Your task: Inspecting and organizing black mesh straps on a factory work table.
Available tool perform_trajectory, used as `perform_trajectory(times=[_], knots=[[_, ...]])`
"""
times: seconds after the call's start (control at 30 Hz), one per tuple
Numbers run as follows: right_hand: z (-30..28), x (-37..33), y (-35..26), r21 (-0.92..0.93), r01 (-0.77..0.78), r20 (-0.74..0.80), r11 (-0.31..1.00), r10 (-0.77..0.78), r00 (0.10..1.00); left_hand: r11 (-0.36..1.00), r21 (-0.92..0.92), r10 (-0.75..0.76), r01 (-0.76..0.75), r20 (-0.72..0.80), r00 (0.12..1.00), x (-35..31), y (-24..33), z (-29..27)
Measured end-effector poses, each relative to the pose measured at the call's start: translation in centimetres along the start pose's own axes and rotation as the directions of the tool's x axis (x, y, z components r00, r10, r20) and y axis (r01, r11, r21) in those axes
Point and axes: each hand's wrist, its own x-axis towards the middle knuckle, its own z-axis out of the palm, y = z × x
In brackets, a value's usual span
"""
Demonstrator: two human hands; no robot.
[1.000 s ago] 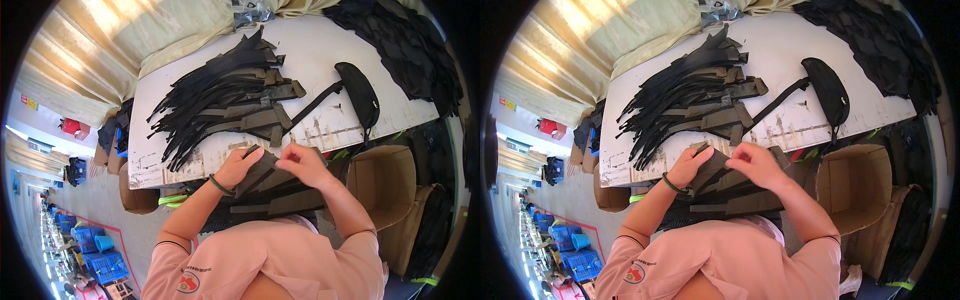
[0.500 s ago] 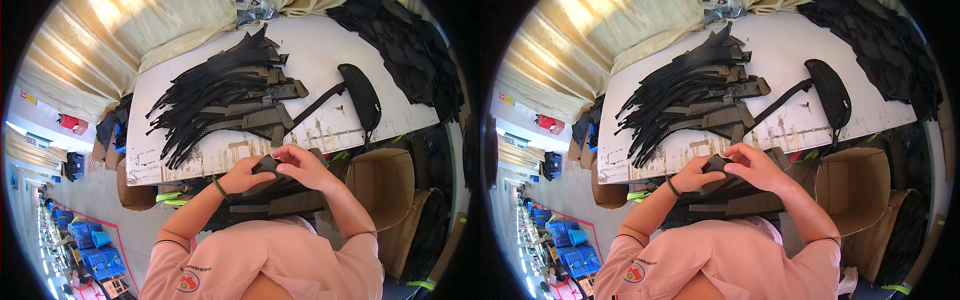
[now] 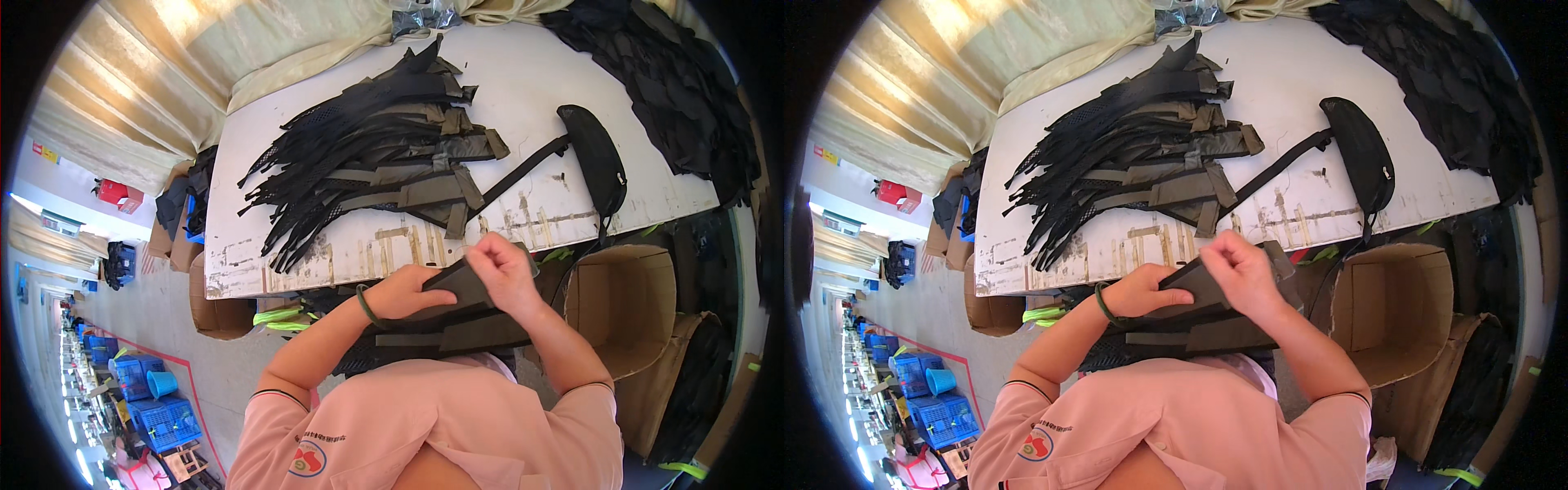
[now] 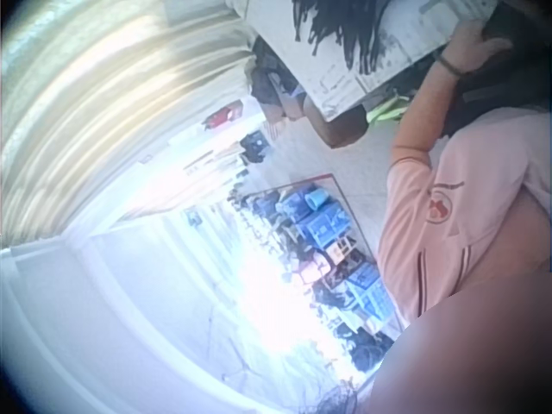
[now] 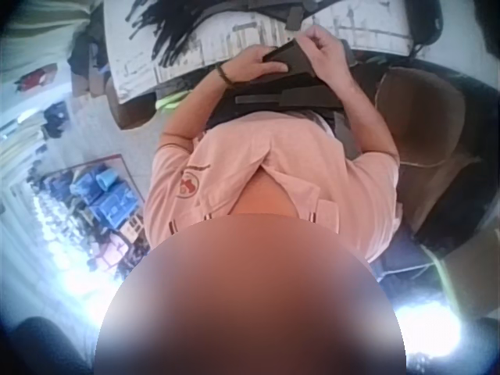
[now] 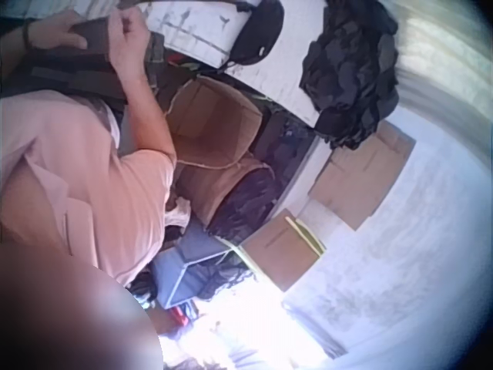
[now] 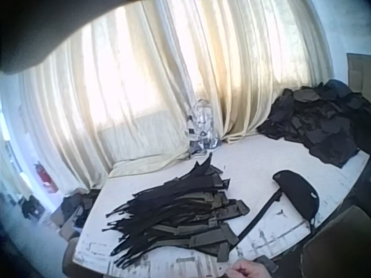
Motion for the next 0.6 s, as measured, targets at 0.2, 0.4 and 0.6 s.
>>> perform_trajectory(times=[0.2, 0.4, 0.6], knots=[[-7.8, 1.3, 1.1, -0.785, -0.010, 0.039, 0.619, 0.065, 0.997, 0.856, 0.509, -0.110, 0.087, 0.016, 0.994, -1.9, -5.4, -0.6], [-6.1, 10.1, 3.7, -0.899, -0.026, -0.056, 0.437, -0.055, 0.997, 0.677, 0.702, -0.291, 0.221, -0.021, 0.957, -0.2, -8.1, 1.1], [-6.5, 16.9, 8.2, -0.923, -0.142, -0.099, 0.357, 0.136, 0.986, 0.621, 0.759, -0.169, 0.194, -0.111, 0.979, -0.6, -5.2, 0.7]])
